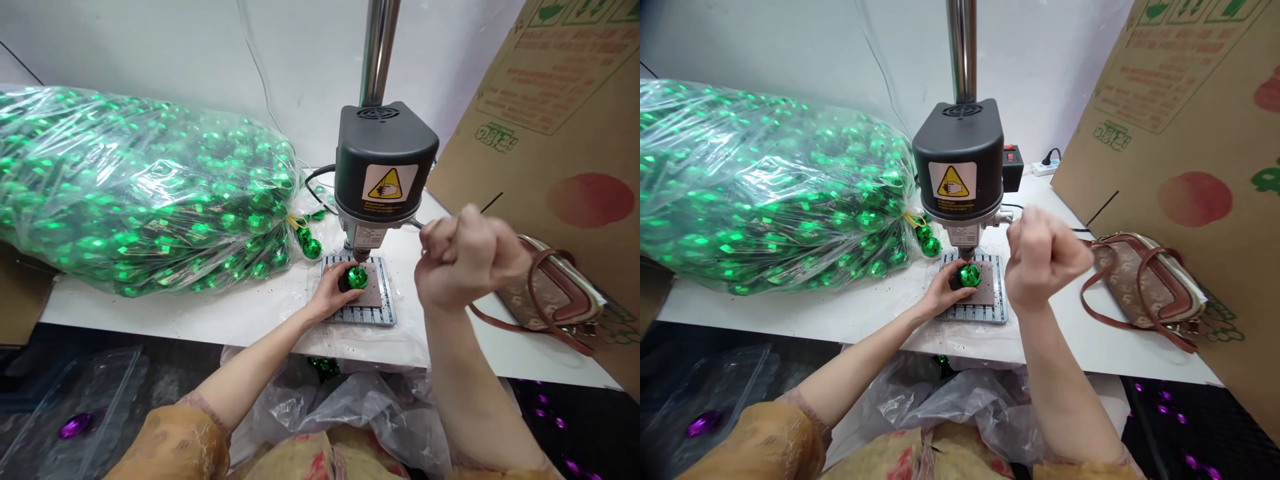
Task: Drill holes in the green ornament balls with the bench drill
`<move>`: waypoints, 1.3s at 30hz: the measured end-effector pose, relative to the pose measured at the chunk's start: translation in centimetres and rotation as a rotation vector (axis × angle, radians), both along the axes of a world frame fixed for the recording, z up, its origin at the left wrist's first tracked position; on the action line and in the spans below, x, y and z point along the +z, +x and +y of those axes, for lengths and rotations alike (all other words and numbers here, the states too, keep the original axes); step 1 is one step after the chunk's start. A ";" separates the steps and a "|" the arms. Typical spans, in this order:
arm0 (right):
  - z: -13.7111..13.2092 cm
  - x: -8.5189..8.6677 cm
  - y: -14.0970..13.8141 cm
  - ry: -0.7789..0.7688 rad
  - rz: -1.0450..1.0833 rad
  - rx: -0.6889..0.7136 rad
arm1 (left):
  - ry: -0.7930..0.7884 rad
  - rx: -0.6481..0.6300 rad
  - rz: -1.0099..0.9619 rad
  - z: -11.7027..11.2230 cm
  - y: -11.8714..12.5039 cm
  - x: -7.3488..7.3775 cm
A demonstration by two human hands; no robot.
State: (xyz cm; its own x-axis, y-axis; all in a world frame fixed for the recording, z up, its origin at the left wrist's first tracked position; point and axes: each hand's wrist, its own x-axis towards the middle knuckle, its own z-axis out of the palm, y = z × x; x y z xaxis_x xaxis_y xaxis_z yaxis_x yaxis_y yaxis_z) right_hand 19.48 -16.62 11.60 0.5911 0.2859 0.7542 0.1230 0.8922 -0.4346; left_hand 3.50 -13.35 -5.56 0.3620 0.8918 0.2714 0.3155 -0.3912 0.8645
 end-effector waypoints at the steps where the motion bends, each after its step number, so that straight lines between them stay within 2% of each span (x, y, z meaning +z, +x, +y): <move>1: 0.1 1.2 0.1 -0.106 0.022 0.021 | -0.002 -0.005 -0.006 -0.1 0.0 0.1; 3: 0.6 3.4 0.3 -0.261 0.038 0.095 | -0.012 -0.013 -0.019 -0.2 0.1 0.4; 6: 1.4 5.1 0.7 -0.329 0.053 0.154 | -0.046 0.015 -0.057 -0.6 0.5 0.5; 10: 1.7 5.0 0.8 -0.313 0.054 0.157 | -0.014 0.103 -0.144 -1.8 0.6 0.4; 13: 1.6 4.7 0.7 -0.284 0.042 0.150 | 0.156 0.153 -0.145 -4.2 -0.7 0.6; 15: 1.6 4.7 0.7 -0.272 0.032 0.137 | 0.287 0.103 -0.089 -6.7 -2.2 0.8; 20: 1.6 4.4 0.7 -0.267 0.003 0.115 | 0.565 -0.203 0.294 -13.5 -6.9 0.3; 22: 1.6 4.3 0.7 -0.261 0.001 0.108 | 0.633 -0.255 0.427 -15.2 -8.2 -0.3; 24: 1.6 4.2 0.7 -0.255 0.002 0.106 | 0.673 -0.268 0.498 -15.7 -9.0 -0.6; 26: 1.7 4.2 0.7 -0.252 0.002 0.113 | 0.725 -0.233 0.473 -14.5 -9.1 -0.3; 29: 1.7 4.2 0.7 -0.253 0.008 0.116 | 0.736 -0.066 0.392 -9.2 -8.1 1.4; 32: 1.6 4.2 0.6 -0.259 0.014 0.106 | 0.547 0.150 0.537 -1.6 -6.4 3.5; 35: 1.5 4.2 0.6 -0.264 0.010 0.102 | 0.296 0.309 0.708 4.5 -4.9 4.3; 37: 1.6 4.2 0.7 -0.261 0.003 0.103 | 0.225 0.329 0.746 6.6 -4.3 4.1; 39: 1.6 4.2 0.7 -0.255 -0.004 0.108 | 0.248 0.299 0.737 7.2 -4.1 3.5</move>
State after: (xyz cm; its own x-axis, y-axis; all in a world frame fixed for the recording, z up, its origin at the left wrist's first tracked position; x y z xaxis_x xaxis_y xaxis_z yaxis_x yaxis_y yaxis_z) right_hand 20.22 -14.99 15.76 0.5440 0.5278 0.6523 0.0352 0.7623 -0.6462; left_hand -0.59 -6.14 -2.07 0.2810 0.9242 0.2588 0.8876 -0.3528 0.2960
